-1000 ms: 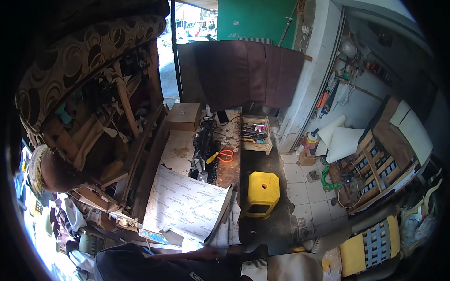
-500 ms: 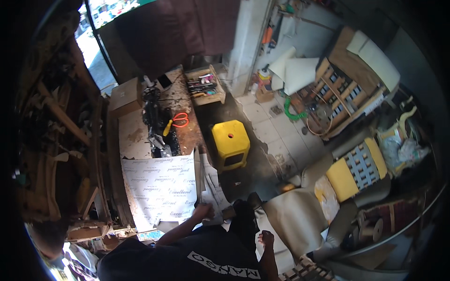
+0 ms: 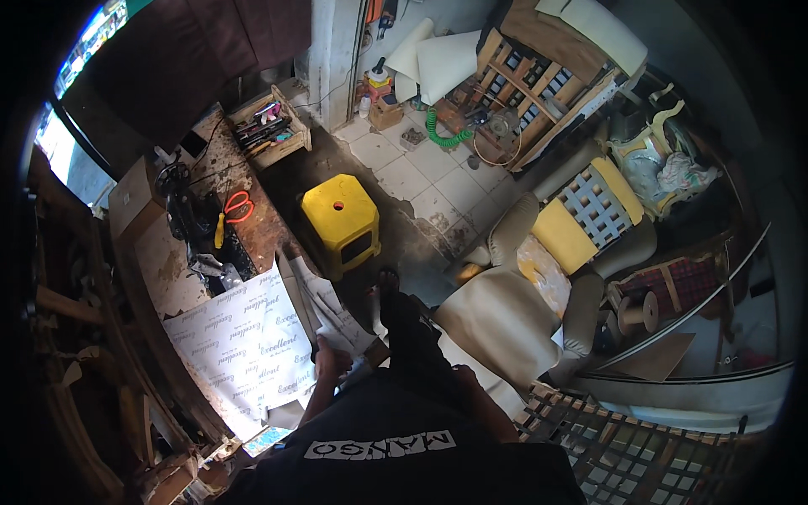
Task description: The person positions a brown synthetic leather cover over a foam cushion and the frame of an armchair. They pull the fabric taut and tuck the edges into the gaps between the seat and backrest, smoothing the material with their hands.
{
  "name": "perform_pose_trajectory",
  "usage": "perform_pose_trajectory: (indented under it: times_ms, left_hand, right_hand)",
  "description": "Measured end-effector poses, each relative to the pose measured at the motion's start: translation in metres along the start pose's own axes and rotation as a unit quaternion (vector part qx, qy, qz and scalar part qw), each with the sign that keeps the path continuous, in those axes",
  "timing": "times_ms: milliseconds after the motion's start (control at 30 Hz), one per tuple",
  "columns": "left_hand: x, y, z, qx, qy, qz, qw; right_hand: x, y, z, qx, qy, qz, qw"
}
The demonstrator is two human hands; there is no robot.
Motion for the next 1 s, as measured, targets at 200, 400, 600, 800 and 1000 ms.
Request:
perform_pose_trajectory:
  times_ms: [200, 400, 600, 800, 1000]
  left_hand:
    - [-0.002, 0.005, 0.008, -0.054, 0.098, 0.003, 0.994]
    - [-0.007, 0.024, 0.048, -0.112, 0.305, -0.072, 0.943]
    - [-0.051, -0.027, 0.022, -0.097, 0.578, -0.210, 0.782]
    - [0.023, 0.021, 0.039, -0.070, 0.630, -0.195, 0.748]
    - [0.149, 0.214, -0.013, 0.146, 0.531, -0.424, 0.719]
  right_hand:
    - [-0.091, -0.148, -0.079, -0.243, -0.022, 0.245, 0.938]
    - [-0.177, -0.256, -0.142, -0.253, 0.041, 0.185, 0.949]
    - [-0.236, -0.284, -0.211, -0.247, -0.083, 0.029, 0.965]
    - [-0.390, -0.124, -0.318, -0.378, 0.014, -0.183, 0.907]
    - [-0.406, -0.050, -0.319, 0.046, 0.118, -0.706, 0.697]
Point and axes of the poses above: each hand's wrist, its own z-axis away from the middle knuckle, its own x-axis out of the palm, y = z × x, the point moved 10 cm from there along -z, towards the middle knuckle, and after that the axes turned 9 degrees about -x, right-handed, at the moved point
